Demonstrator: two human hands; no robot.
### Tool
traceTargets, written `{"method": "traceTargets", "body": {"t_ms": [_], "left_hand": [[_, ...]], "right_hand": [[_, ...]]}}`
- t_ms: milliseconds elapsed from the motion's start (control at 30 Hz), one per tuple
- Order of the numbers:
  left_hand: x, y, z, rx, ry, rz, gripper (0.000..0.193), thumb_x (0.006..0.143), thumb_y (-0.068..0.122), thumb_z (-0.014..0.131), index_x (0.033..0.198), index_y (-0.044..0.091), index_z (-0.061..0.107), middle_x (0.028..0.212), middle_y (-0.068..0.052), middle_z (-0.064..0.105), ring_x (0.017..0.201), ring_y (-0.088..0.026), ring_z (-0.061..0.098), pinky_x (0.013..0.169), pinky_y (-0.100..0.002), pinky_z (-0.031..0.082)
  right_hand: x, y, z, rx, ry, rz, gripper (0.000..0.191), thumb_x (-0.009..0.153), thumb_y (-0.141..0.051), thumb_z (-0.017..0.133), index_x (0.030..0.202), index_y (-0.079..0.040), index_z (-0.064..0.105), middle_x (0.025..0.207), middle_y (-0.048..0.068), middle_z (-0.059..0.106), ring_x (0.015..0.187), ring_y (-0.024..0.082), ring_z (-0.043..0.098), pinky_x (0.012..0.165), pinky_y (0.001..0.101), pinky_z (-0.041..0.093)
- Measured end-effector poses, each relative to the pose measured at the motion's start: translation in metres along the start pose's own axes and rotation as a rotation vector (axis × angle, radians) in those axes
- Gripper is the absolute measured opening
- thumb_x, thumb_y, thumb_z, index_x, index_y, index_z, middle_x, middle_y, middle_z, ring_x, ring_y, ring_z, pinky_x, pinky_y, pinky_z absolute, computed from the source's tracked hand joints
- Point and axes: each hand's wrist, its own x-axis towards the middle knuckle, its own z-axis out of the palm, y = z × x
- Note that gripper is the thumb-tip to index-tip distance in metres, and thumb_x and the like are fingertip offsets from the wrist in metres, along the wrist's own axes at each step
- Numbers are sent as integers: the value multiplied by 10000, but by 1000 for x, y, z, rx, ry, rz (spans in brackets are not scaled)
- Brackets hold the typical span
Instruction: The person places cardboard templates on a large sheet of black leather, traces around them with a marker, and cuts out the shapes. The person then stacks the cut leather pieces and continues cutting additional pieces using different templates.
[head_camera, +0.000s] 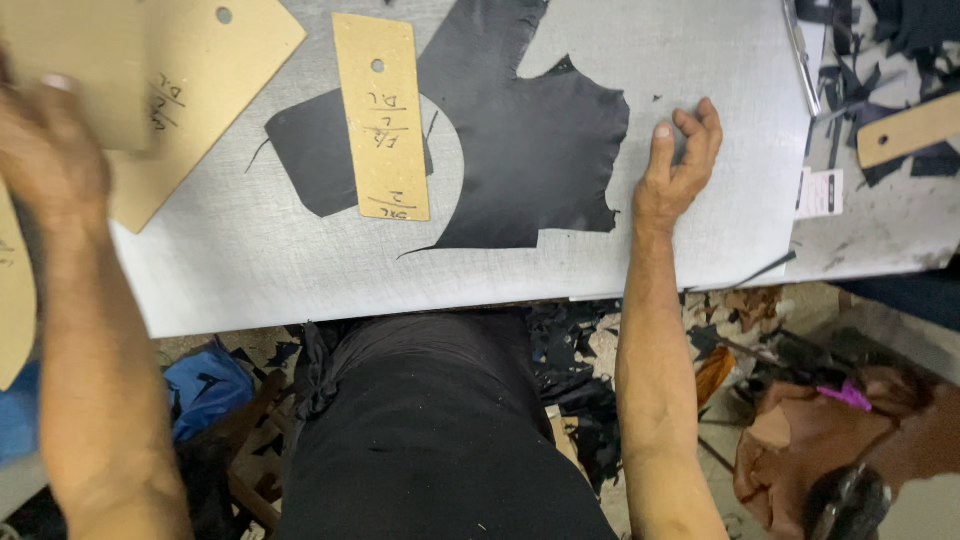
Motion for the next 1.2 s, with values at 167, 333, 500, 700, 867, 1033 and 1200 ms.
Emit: {"method": "traceTargets", "body": {"t_ms": [167,333,500,700,867,1033,1200], "left_hand": [[-79,86,58,-351,-97,-372,181,1025,-12,591,1189,61,568,1142,-51,664,1063,-153,641,964,-333,549],[-143,164,126,-591,-330,-761,209,978,5,515,1169,70,572,1022,-59,689,972,-135,654,923,-300,546],[-173,203,172,-746,-358,-698,286,1006,7,507,1284,7,572,1112,-71,708,1015,-145,650,941,-300,513],[-168,224,192,-596,-458,-676,336,1003,58,514,1312,23,642,1156,-87,750,1053,-149,692,951,-293,525],[-139,241,215,-287,-443,-478,341,994,99,590,1322,31,660,1226,-127,702,1093,-218,680,962,-344,509],[-134,240,212,292,-161,-33,457,898,90,759,1342,14,680,1312,-164,602,1168,-312,560,1006,-428,456],[-185,235,188,210,-197,-104,652,825,258,843,1371,-19,616,1360,-179,539,1237,-362,499,1026,-498,403]], "right_hand": [[-3,3,-4,123,-20,62,282,1037,-227,610,1164,15,678,1498,207,525,1373,338,528,1142,472,449],[-4,10,-8,213,-70,41,245,1051,-187,610,1150,24,687,1479,195,543,1401,333,508,1180,463,433],[-4,13,-14,316,-160,56,191,1017,-138,618,1111,16,682,1449,179,560,1366,315,532,1156,457,455],[4,9,-34,142,-348,-71,140,987,-69,707,1098,16,699,1416,170,644,1372,329,563,1296,527,239],[7,-9,-45,-143,-512,-508,316,913,-63,727,1225,-23,707,1474,151,593,1295,346,529,1140,451,378],[3,-27,-38,-355,-671,-627,399,876,-146,803,1248,-31,720,1428,94,637,1012,275,524,935,434,411],[5,-24,-34,-303,-639,-648,432,917,-153,803,1305,-3,689,1466,132,617,1015,294,517,961,404,425]]}}
